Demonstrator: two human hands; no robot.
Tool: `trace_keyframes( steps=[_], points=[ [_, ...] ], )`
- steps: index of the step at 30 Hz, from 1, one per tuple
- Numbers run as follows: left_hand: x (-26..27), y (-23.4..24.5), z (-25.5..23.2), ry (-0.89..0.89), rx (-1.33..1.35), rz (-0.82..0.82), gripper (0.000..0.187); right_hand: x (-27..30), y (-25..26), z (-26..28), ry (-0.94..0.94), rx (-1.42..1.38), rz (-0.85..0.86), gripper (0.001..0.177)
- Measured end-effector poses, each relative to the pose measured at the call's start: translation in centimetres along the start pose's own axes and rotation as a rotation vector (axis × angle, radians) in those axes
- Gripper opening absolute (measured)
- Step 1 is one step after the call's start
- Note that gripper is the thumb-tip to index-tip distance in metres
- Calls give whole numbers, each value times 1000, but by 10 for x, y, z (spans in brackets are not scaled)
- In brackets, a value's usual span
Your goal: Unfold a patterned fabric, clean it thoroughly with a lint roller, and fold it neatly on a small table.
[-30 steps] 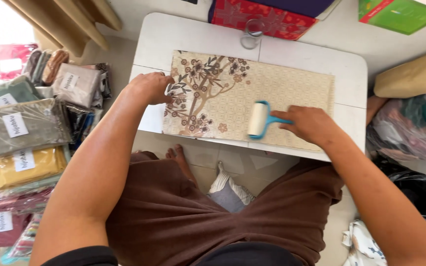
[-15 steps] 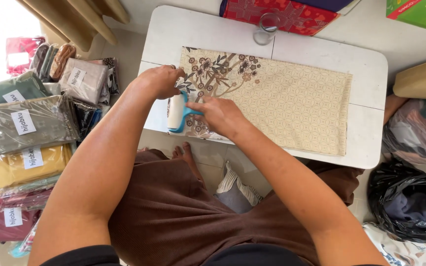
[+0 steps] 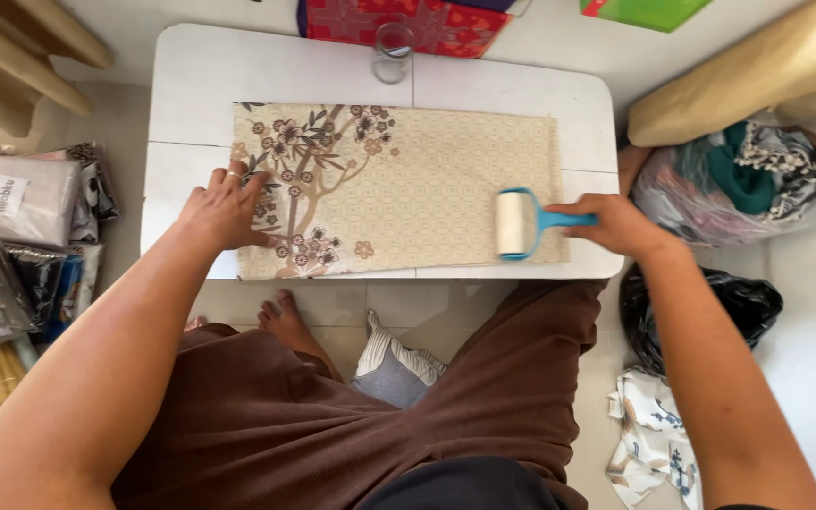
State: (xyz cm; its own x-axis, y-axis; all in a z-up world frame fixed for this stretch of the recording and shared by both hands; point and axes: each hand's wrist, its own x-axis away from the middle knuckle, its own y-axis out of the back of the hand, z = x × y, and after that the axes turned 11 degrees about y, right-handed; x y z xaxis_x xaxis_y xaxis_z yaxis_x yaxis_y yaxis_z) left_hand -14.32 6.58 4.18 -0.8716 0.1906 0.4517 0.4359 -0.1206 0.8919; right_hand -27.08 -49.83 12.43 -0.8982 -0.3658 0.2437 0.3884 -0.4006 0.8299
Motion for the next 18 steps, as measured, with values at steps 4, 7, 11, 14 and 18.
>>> trace_keyframes(
  steps=[4,7,11,14,18],
  points=[
    [-8,-5,6,-8,-81,8,121,29,32,-25,-175,66,3,50],
    [-11,-1,14,5,-84,58,128,15,43,-3,-187,180,-20,48],
    [-14,9,35,87,-110,-78,99,-25,28,2,-78,350,-5,45],
    [-20,17,54,169,17,-19,87,-71,12,24,-63,418,96,44],
    [-27,16,69,208,55,-32,85,-135,-13,83,44,567,167,45]
  ],
)
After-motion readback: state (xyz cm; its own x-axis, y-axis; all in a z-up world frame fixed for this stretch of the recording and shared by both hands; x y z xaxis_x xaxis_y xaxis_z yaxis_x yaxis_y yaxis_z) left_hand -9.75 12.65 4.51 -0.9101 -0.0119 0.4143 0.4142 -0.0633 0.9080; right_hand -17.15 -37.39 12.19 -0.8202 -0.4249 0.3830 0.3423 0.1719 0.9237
